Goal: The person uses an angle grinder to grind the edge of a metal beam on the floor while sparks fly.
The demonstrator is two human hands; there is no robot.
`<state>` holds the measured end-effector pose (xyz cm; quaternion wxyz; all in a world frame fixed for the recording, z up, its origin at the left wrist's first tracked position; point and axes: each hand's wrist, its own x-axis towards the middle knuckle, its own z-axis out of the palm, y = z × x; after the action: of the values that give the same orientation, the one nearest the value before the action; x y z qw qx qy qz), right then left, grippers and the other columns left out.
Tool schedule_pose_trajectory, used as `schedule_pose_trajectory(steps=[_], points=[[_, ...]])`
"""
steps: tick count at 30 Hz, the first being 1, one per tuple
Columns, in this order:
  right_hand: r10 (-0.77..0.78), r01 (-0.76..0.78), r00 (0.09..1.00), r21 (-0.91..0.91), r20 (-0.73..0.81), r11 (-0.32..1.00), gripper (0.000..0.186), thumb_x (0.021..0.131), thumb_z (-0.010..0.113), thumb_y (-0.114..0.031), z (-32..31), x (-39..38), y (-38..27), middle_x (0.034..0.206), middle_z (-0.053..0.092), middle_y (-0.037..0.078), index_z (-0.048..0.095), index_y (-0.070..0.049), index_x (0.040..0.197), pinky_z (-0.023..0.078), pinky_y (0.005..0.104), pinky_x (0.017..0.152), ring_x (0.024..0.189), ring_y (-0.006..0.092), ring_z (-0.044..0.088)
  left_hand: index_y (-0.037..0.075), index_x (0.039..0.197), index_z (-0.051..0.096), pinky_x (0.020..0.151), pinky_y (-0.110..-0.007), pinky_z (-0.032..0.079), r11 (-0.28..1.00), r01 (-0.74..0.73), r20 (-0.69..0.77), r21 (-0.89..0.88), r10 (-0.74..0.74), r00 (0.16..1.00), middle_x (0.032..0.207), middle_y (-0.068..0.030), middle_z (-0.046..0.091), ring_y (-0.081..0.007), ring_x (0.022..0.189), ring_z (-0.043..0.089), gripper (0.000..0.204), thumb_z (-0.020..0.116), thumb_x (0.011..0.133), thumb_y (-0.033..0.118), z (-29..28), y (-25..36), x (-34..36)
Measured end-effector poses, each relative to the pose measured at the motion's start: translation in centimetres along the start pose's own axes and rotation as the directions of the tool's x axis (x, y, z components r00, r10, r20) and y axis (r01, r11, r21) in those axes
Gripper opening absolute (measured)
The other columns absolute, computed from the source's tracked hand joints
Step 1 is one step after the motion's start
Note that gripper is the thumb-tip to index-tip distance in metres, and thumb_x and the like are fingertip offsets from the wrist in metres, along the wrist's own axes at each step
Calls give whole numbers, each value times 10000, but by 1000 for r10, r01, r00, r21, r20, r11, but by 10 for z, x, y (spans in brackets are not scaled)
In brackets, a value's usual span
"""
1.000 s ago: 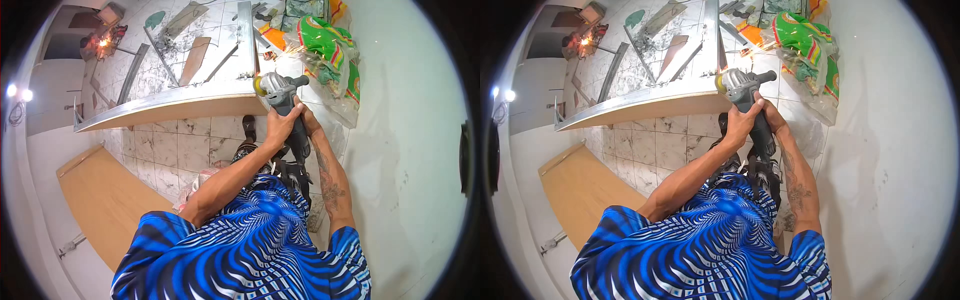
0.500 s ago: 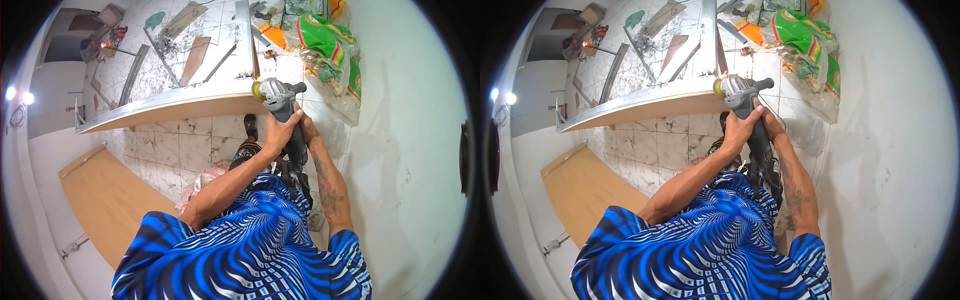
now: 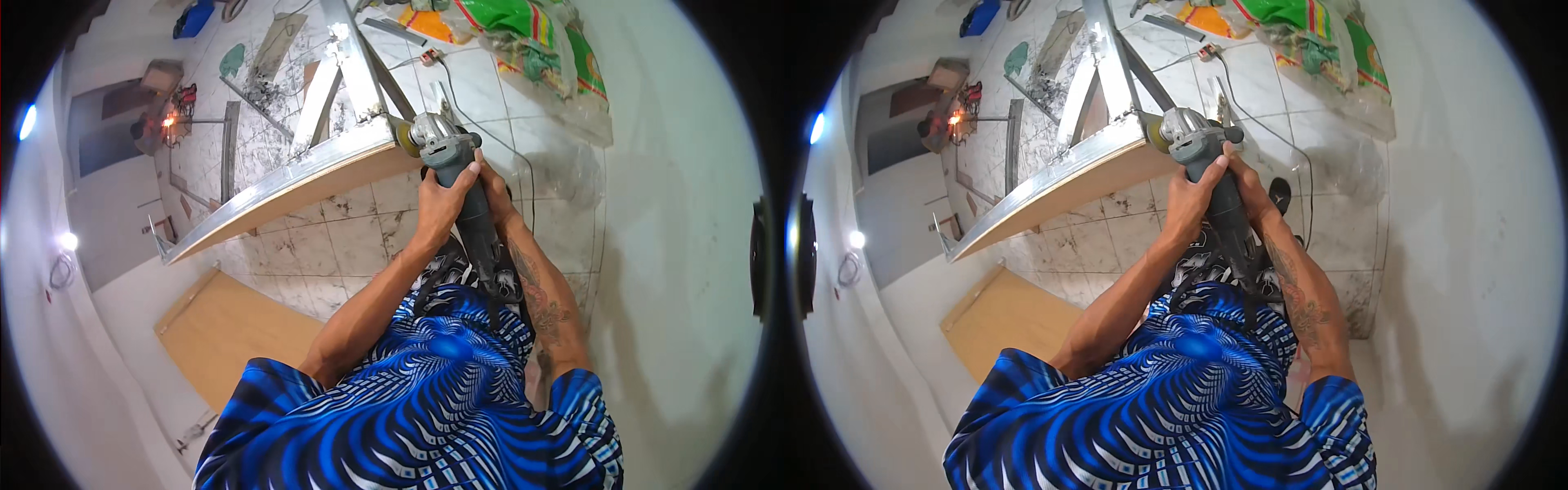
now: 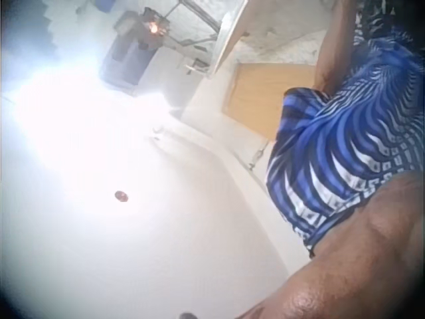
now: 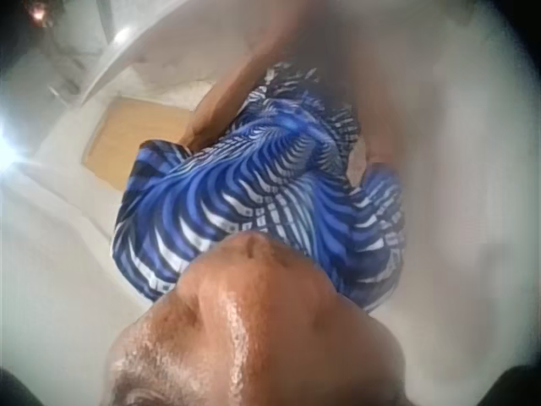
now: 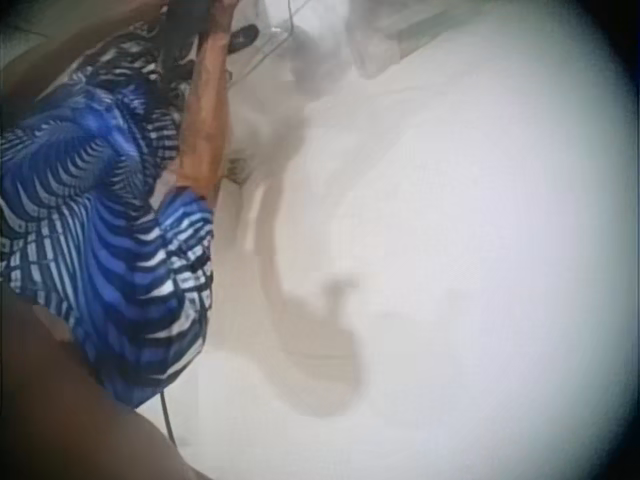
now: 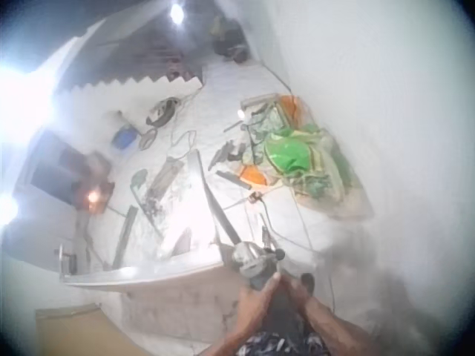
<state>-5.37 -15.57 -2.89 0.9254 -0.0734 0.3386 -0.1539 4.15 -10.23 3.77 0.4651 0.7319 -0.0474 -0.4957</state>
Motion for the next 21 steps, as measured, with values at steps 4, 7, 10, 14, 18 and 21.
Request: schedule_pose_trajectory(steps=[4,7,10,14,18,21], points=[[50,-51,999,84,18,995,508,986,474,-497,3,-7,0,959,659,70,592,-40,1175,550,280,681,777,137,646,-97,1188,522,793,-307,524,999,30,-20,-33,-31,999,1042,-153,644,-192,927,629,600,768,819,306,5,7,-8],[65,-68,998,121,27,990,502,989,471,-492,17,-14,-5,953,656,61,594,-40,1170,545,270,680,774,127,639,-99,1200,512,789,-305,523,1000,3,-19,-31,-4,1000,1057,-158,638,-190,930,625,572,747,844,281,4,15,-15],[61,-60,998,100,-14,993,501,990,469,-492,18,-14,-5,948,654,54,595,-42,1172,539,260,679,768,116,631,-102,1217,492,802,-303,517,996,44,5,-73,-44,999,1086,-164,625,-191,943,618,584,740,854,283,3,17,-19],[33,-35,998,49,46,998,495,989,466,-497,14,-9,-5,927,654,48,603,-52,1156,536,251,663,757,108,628,-105,1203,498,787,-301,516,997,-12,-17,-70,11,1000,1071,-162,626,-186,922,615,583,742,851,291,6,17,-15],[57,-63,994,52,98,997,498,986,464,-507,14,1,-7,892,659,50,610,-53,1128,538,246,624,722,114,634,-109,1183,504,761,-300,518,996,-76,-22,-48,75,997,1044,-163,627,-182,894,613,585,747,844,303,6,22,-9],[53,-59,995,72,84,996,507,980,467,-515,18,-1,-10,873,660,57,609,-49,1119,540,245,599,692,121,637,-109,1178,509,758,-296,516,997,-54,-12,-46,54,998,1040,-168,628,-180,890,614,583,744,845,308,6,19,-8]])
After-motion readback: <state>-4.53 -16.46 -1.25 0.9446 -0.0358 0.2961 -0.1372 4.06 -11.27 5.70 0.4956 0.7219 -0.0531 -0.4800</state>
